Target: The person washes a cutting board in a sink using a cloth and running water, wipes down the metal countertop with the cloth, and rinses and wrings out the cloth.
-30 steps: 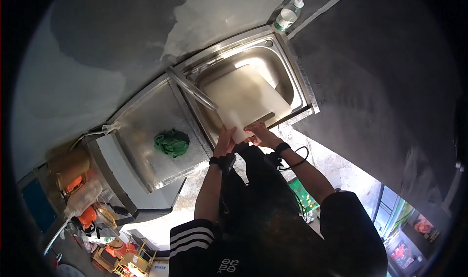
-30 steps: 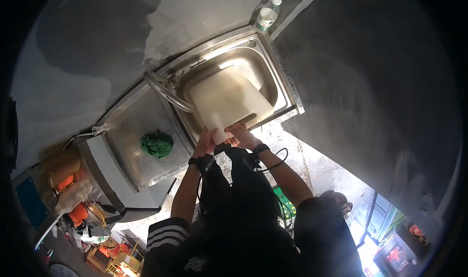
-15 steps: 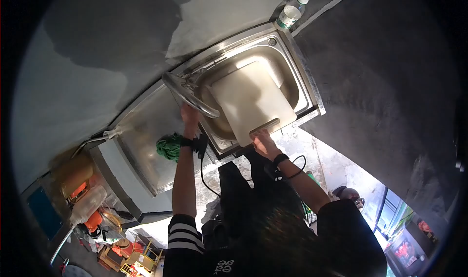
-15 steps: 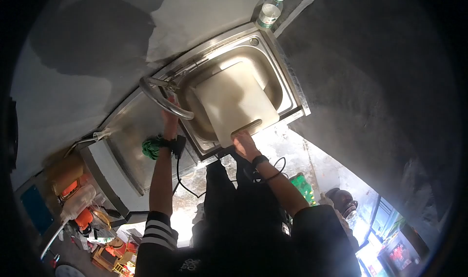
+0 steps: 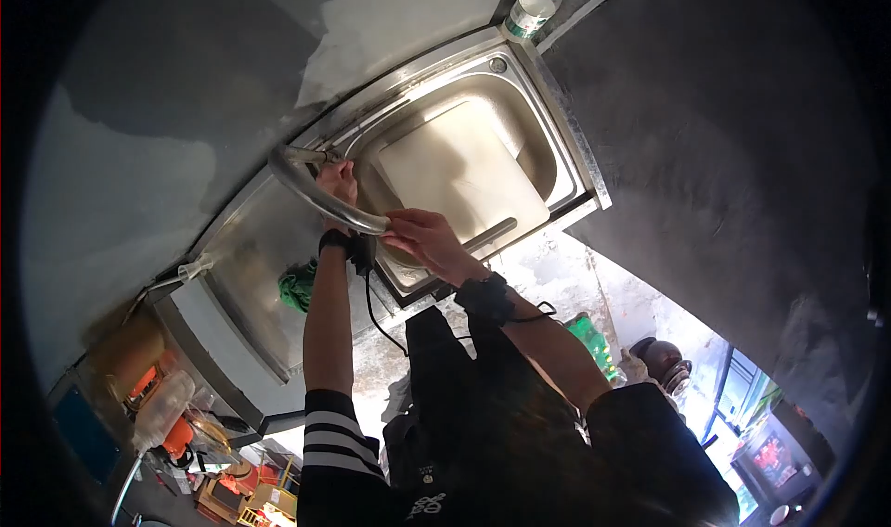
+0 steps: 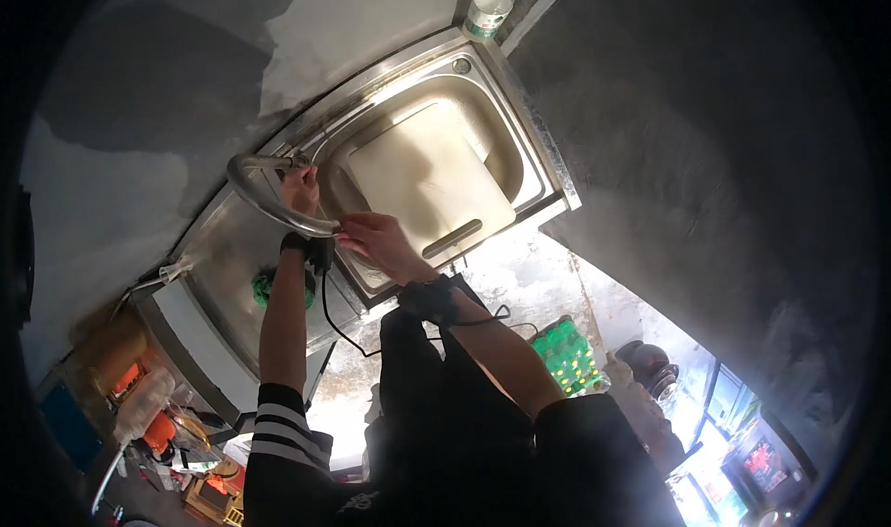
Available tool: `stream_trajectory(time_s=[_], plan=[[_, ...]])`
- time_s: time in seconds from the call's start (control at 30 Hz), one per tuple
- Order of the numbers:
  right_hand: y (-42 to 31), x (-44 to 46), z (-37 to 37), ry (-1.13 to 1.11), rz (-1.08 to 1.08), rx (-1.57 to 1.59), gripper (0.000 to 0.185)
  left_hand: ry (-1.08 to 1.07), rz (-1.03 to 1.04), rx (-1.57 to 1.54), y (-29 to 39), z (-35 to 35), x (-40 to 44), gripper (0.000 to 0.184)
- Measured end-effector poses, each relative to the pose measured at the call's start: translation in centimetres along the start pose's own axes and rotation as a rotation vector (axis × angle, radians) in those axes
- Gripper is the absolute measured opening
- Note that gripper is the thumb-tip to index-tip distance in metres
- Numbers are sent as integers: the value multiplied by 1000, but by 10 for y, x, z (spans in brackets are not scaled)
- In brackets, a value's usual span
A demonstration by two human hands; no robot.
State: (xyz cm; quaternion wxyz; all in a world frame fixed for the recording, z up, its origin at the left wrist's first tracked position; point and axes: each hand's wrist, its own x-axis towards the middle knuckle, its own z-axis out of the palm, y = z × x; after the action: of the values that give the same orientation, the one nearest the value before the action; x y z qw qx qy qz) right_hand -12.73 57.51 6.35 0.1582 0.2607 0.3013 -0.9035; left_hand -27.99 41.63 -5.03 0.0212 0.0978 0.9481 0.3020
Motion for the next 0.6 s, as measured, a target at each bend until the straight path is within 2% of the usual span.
stream_trajectory(time_s=[0.1, 0.17, 0.3, 0.4, 0.5, 0.6], plan=[[0, 12, 25, 5, -6, 158, 29, 50, 96, 53, -15, 7, 2, 30], [5, 18, 32, 15, -21, 323, 27, 37, 54, -46, -17, 8, 1, 26], [-3, 17, 39, 68, 18, 396, 27, 74, -40, -233, -8, 1, -6, 20], [2, 14, 38, 76, 38, 455, 27, 73, -107, -705, -19, 10, -11, 19], [3, 15, 37, 78, 26, 488, 26, 32, -115, -586, -44, 18, -10, 6], [8, 17, 36, 84, 14, 495, 25, 110, -61, -968, -48, 25, -12, 5]])
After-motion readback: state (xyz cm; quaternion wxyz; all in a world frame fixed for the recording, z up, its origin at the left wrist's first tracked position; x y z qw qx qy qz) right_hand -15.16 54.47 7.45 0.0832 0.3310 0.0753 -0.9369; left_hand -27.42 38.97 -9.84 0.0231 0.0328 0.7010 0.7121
